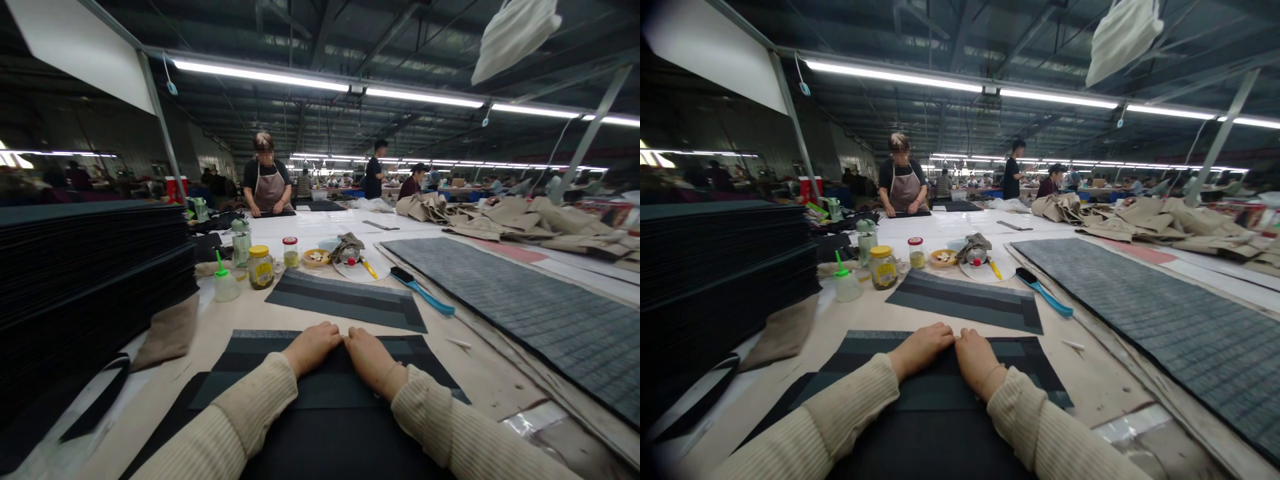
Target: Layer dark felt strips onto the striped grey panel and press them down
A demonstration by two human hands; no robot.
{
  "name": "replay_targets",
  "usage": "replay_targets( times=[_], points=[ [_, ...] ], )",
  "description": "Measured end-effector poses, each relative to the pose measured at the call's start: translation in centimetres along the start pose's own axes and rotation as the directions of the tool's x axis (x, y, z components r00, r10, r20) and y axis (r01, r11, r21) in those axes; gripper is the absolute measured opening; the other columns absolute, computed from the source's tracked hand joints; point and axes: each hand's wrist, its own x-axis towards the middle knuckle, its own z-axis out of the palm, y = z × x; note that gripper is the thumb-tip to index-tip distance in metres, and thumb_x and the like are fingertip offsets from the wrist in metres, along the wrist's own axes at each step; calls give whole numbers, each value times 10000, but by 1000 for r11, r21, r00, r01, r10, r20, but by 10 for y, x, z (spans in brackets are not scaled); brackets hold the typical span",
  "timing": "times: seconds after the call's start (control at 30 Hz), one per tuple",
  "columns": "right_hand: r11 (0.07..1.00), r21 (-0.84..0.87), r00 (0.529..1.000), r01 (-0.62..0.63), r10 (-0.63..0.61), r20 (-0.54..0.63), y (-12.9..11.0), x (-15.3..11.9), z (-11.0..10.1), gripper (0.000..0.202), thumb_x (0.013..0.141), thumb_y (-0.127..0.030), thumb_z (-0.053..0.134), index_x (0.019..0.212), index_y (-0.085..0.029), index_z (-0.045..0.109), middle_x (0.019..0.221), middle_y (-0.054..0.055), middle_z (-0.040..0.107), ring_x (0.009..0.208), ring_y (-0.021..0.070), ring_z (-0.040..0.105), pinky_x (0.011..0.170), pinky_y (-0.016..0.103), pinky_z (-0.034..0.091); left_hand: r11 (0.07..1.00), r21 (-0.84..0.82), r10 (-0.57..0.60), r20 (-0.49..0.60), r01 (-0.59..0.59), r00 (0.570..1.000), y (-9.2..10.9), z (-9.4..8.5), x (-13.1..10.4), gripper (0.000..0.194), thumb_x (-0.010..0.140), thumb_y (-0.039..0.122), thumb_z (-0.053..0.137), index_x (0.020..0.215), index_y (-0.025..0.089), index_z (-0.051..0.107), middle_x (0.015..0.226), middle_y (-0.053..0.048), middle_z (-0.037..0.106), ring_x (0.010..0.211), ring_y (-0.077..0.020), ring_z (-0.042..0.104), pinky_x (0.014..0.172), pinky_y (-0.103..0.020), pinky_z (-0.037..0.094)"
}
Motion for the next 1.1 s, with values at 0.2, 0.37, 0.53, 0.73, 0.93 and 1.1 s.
replay_targets(
  times=[0.2,0.37,0.53,0.73,0.93,1.1],
  points=[
    [1000,-9,1000,25,-25,3,7,1,-2,324,821,-44,360,945,-95,656,959,141,610,905,228,565,774,284,429,992,-68,-104,-20,103,994,-22,-6,-29,231,894,134,411,966,186,625,905,-30,605,869,-157,536,777,-241,425],
    [999,1,999,50,-50,4,-13,17,-4,320,816,-41,369,923,-95,665,941,136,617,896,220,572,781,276,424,989,-48,-140,-62,137,988,-22,-3,-41,228,904,158,400,943,172,625,883,-33,601,845,-157,529,762,-246,429],
    [997,7,997,78,-78,-11,-36,19,-2,336,834,-44,345,992,-91,638,1003,139,599,945,223,538,801,278,414,998,0,-71,-35,71,997,-23,-1,-37,216,886,127,420,967,164,617,902,-42,601,854,-168,523,761,-254,432],
    [994,11,994,105,-104,-28,-32,15,-1,340,829,-34,338,973,-99,639,993,132,596,931,213,534,800,269,408,991,-84,-112,-42,108,993,-46,-2,-61,240,885,128,420,973,193,634,916,-31,615,862,-157,541,768,-243,432],
    [987,41,987,154,-152,-51,-46,32,3,334,831,-37,343,957,-107,644,960,117,602,898,201,545,790,259,406,983,-95,-167,-82,159,983,-51,1,-81,252,879,114,402,967,190,625,915,-34,608,863,-159,531,775,-250,432],
    [981,55,980,186,-181,-87,-67,41,8,326,840,-42,340,975,-92,633,981,134,589,934,218,508,836,291,381,989,-49,-139,-50,137,989,-49,0,-76,221,870,106,414,939,162,616,912,-44,604,863,-169,529,781,-259,437]
  ],
)
